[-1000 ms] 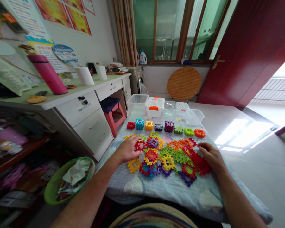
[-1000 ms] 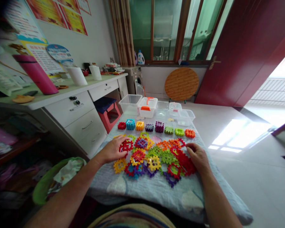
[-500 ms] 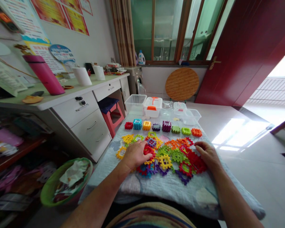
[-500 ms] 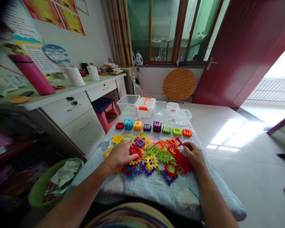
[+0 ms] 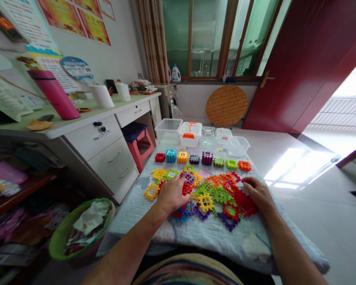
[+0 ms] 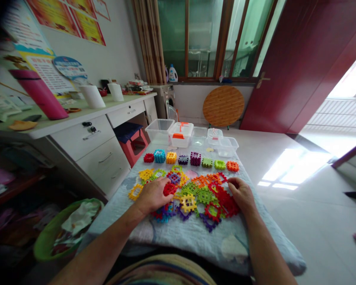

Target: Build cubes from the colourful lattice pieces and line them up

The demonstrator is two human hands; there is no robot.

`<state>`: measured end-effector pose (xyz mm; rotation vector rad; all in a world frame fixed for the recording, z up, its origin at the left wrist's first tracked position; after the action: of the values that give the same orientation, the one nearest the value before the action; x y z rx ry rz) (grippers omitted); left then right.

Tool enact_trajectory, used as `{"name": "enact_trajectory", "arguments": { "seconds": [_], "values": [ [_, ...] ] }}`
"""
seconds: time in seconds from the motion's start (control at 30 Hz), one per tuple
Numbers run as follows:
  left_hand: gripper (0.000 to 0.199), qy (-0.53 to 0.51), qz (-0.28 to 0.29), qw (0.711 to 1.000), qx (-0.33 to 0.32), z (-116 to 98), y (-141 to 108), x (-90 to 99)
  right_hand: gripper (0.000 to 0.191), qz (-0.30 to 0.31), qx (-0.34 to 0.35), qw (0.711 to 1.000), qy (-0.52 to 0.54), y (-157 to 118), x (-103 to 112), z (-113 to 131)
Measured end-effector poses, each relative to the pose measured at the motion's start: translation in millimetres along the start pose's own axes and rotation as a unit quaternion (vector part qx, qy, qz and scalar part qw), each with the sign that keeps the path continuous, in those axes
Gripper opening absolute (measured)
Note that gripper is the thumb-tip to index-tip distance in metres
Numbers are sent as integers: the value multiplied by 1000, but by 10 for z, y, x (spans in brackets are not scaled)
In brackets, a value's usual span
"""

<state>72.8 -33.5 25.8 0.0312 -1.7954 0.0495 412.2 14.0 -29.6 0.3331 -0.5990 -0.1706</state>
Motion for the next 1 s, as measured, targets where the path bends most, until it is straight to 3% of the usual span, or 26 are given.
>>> {"name": "enact_trajectory", "arguments": {
  "seconds": [0.2, 0.4, 0.63, 1.0],
  "values": [
    [30, -103, -4, 992, -70, 110, 49, 71, 29, 1, 3, 1000, -3, 7, 1, 6],
    [40, -198, 68, 967, -148, 110, 35, 48, 29, 4, 4, 1000, -2, 5, -5, 18],
    [47, -214, 72, 964, -140, 214, 85, 67, 28, 5, 10, 1000, -2, 6, -9, -4],
    [60, -141, 166, 962, -166, 185, 153, -65, 27, 4, 14, 1000, -10, 7, -14, -31]
  ]
}}
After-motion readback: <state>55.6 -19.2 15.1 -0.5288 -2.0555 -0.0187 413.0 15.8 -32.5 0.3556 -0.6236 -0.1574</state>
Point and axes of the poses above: each hand's wrist, its own y-axis towards the middle knuckle, its own x-axis out of the back of the hand, z = x × y, the point moved 10 cm from there along y, towards the middle knuckle, and after that the axes turned 13 degrees about x, right-handed, at the moved point
